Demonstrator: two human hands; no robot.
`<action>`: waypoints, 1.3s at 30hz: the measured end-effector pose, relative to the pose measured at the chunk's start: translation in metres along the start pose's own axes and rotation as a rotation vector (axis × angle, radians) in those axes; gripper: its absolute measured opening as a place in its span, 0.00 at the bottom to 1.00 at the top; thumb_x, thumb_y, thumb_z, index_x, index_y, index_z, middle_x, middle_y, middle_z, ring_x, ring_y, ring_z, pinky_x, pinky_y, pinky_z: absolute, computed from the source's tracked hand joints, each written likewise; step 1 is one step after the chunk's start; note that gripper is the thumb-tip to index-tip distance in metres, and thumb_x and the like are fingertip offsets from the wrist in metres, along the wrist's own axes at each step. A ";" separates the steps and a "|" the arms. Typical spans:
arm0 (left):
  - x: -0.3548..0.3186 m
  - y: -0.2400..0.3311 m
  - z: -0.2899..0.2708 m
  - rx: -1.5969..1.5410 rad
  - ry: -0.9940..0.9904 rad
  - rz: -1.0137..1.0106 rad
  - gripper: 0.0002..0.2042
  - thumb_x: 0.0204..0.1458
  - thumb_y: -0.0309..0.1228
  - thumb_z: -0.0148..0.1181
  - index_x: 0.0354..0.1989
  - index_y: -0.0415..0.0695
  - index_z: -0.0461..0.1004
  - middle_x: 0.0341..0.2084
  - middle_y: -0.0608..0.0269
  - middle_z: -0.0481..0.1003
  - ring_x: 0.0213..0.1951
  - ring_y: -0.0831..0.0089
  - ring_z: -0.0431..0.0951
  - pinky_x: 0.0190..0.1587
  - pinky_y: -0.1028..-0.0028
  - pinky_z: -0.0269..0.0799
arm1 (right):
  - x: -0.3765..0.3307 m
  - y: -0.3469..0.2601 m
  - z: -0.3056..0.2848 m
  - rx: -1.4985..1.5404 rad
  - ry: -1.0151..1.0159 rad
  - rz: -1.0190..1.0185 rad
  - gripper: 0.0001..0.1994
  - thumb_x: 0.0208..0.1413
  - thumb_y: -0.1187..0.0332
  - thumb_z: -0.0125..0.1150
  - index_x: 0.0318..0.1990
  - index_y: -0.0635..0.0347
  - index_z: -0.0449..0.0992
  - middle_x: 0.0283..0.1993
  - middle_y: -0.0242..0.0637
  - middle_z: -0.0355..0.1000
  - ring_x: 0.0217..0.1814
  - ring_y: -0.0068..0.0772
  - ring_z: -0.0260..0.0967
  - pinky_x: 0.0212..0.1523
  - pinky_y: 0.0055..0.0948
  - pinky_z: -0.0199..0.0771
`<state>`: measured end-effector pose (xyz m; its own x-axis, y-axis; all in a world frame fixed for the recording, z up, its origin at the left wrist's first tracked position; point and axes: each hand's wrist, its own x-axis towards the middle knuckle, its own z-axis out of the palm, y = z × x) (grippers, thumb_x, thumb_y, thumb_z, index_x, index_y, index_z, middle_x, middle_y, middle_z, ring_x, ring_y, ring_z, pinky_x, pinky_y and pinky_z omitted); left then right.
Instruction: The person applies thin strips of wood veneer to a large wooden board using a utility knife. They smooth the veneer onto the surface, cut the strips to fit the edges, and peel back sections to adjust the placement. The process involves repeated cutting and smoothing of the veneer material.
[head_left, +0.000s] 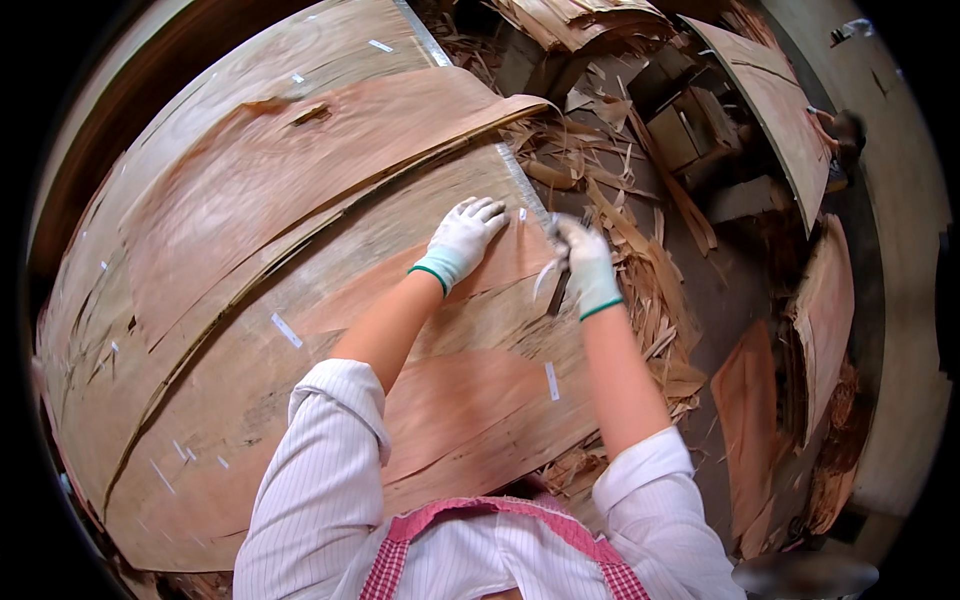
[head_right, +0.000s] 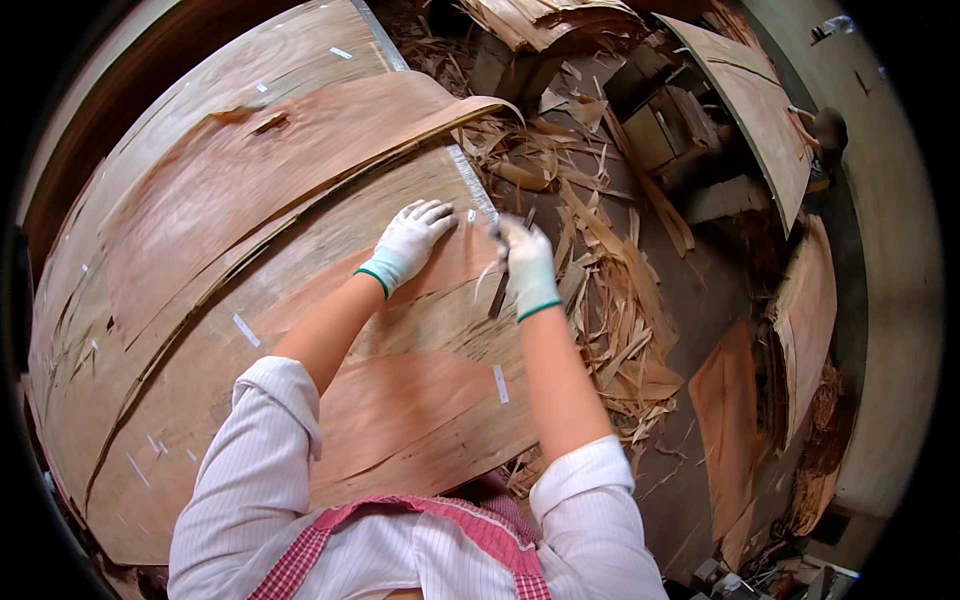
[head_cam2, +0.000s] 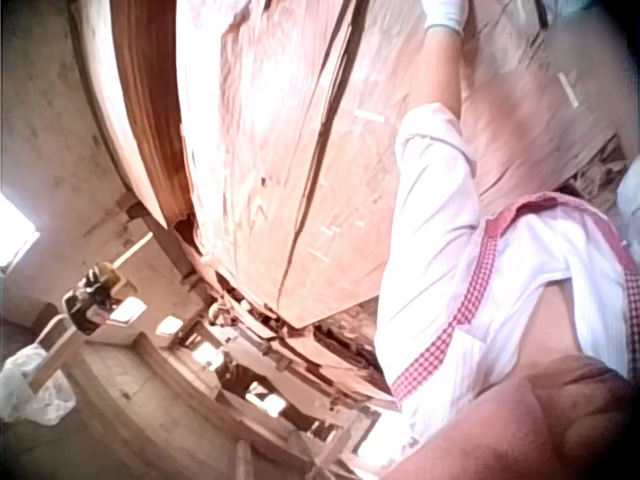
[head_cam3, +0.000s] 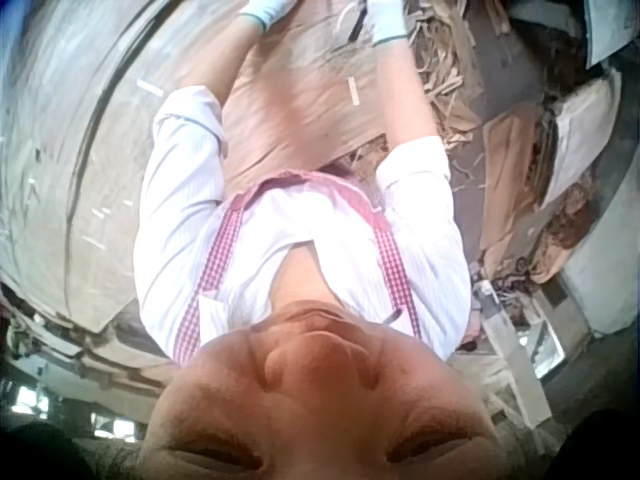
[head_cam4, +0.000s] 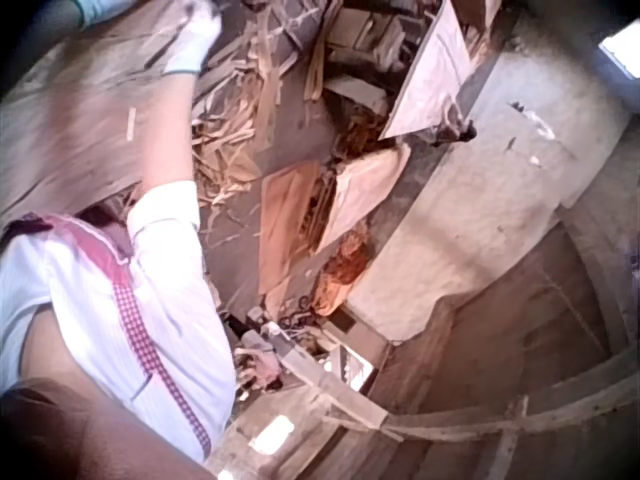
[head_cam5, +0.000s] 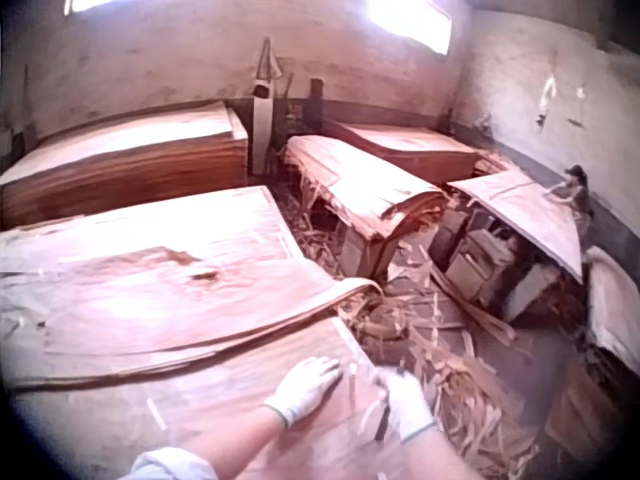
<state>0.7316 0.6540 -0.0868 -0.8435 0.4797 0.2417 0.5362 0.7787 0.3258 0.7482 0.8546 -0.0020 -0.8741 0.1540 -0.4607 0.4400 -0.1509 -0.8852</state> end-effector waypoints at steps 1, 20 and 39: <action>0.000 0.000 0.001 -0.011 0.011 0.008 0.18 0.55 0.29 0.47 0.55 0.50 0.70 0.60 0.64 0.65 0.63 0.63 0.61 0.67 0.64 0.53 | 0.007 -0.019 0.002 0.054 -0.091 -0.028 0.05 0.54 0.69 0.61 0.34 0.60 0.75 0.26 0.28 0.72 0.16 0.13 0.57 0.15 0.16 0.54; -0.003 0.002 -0.012 0.021 0.391 -0.062 0.20 0.50 0.33 0.59 0.53 0.46 0.69 0.53 0.60 0.71 0.57 0.60 0.69 0.63 0.63 0.59 | -0.022 0.050 0.011 -0.281 -0.151 0.033 0.05 0.58 0.69 0.57 0.36 0.60 0.74 0.27 0.30 0.74 0.17 0.15 0.57 0.18 0.17 0.57; -0.016 0.082 -0.009 0.217 -0.056 -0.234 0.37 0.47 0.48 0.62 0.62 0.39 0.61 0.65 0.53 0.57 0.68 0.59 0.52 0.70 0.58 0.40 | -0.107 0.088 -0.042 -0.263 -0.003 0.143 0.06 0.58 0.69 0.58 0.34 0.62 0.72 0.26 0.32 0.73 0.22 0.17 0.66 0.23 0.18 0.64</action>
<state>0.7890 0.7070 -0.0557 -0.9468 0.2940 0.1305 0.3130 0.9356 0.1632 0.8894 0.8662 -0.0330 -0.7996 0.1466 -0.5824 0.5969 0.0871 -0.7976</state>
